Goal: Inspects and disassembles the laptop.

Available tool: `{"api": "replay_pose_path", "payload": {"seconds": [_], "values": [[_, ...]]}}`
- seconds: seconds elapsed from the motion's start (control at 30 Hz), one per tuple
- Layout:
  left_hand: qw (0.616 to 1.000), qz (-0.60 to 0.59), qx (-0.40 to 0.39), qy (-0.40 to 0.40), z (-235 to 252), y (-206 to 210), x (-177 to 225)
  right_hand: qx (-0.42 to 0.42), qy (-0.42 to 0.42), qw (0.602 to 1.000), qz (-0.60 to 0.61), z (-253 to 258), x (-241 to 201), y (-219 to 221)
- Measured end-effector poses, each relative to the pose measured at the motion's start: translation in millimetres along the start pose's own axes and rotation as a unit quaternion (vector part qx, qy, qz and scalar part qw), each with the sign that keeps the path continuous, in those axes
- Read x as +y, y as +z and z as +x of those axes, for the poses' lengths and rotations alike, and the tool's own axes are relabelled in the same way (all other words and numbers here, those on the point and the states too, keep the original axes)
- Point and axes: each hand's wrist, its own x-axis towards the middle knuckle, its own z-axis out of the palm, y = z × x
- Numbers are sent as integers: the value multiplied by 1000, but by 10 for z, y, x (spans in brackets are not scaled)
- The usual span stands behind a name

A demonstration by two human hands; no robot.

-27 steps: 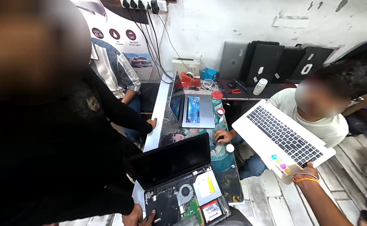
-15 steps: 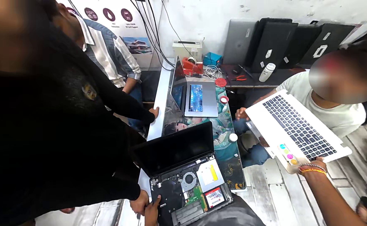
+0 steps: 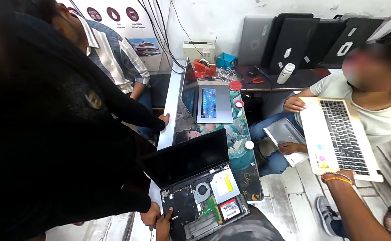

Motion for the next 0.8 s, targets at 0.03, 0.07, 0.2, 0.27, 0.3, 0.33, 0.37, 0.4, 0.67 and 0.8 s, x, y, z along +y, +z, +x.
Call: {"api": "replay_pose_path", "payload": {"seconds": [0.03,0.07,0.2,0.27,0.3,0.33,0.37,0.4,0.67,0.8], "values": [[1000,-3,1,1,10,10,-4,-15,3,999,43,7,-37,24],[1000,-5,6,0,17,22,-7,-9,3,997,83,104,-25,85],[1000,-24,9,-8,13,22,17,-131,51,988,61,379,5,248],[1000,-18,7,-7,21,15,41,-153,71,985,46,334,-33,402],[1000,-13,5,-6,21,13,45,-164,63,983,45,383,3,454],[1000,-12,3,-6,21,12,47,-184,53,981,44,340,0,486],[1000,-12,0,-7,17,11,52,-202,53,977,45,177,-59,521],[1000,-11,-1,-9,9,12,60,-203,60,976,39,4,-126,587],[1000,-4,-2,-2,1,18,58,-420,-37,880,-219,-464,591,597],[1000,10,-3,-6,-35,12,-4,-549,-12,746,-378,-1123,1389,492]]}}
